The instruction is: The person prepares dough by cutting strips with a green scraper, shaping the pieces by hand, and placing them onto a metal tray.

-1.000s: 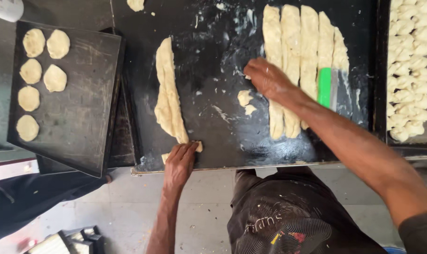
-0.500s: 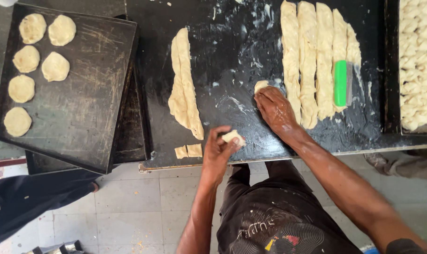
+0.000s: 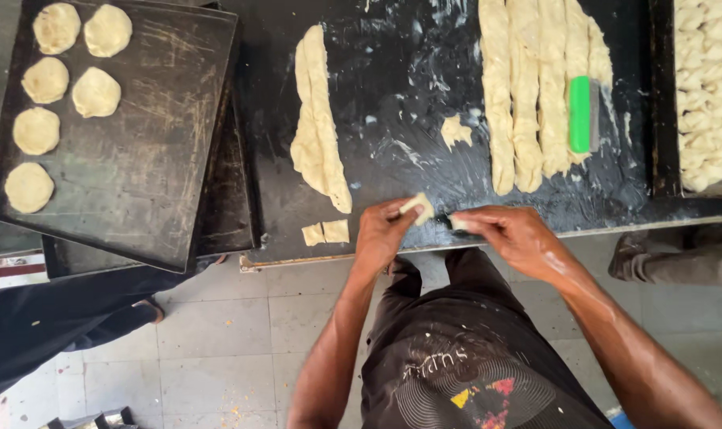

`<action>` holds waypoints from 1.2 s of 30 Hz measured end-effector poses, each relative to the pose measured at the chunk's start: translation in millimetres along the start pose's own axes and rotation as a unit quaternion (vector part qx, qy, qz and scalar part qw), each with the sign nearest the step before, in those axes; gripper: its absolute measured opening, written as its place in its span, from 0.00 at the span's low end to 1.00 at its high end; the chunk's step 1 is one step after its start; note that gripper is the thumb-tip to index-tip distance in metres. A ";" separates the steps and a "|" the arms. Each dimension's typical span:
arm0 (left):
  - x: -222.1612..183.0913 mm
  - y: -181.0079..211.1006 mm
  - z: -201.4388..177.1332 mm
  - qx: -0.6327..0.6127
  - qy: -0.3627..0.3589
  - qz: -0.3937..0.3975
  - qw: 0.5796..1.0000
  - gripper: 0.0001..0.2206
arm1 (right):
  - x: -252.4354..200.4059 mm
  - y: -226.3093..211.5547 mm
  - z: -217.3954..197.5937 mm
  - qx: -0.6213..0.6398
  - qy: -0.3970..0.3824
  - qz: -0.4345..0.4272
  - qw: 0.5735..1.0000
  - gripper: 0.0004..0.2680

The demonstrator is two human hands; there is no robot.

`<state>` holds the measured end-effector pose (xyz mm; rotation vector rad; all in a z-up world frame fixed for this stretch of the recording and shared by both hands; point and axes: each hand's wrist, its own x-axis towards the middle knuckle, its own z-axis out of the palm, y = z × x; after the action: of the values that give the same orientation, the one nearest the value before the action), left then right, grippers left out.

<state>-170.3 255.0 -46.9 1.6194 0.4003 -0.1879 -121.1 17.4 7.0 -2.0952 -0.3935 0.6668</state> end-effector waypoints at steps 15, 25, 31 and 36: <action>0.0 -4.1 -7.8 -0.250 -0.220 -0.089 0.939 0.18 | -1.8 -23.1 42.6 -0.265 0.092 -0.312 0.908 0.15; -19.1 50.2 22.8 -0.180 -0.151 0.147 0.961 0.14 | 17.2 -5.8 -12.7 0.319 -0.019 0.025 0.947 0.12; -1.6 59.1 48.0 0.173 -0.022 0.124 0.977 0.13 | 23.3 -0.4 -50.0 0.187 -0.219 -0.095 0.953 0.02; 19.8 40.0 87.3 0.132 0.002 0.035 0.991 0.10 | 30.1 16.1 -117.3 0.323 -0.205 -0.031 0.923 0.16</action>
<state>-127.1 169.7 -25.0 1.8921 0.3305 -0.1901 -27.0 -53.3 39.6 -1.3088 -0.3984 1.0392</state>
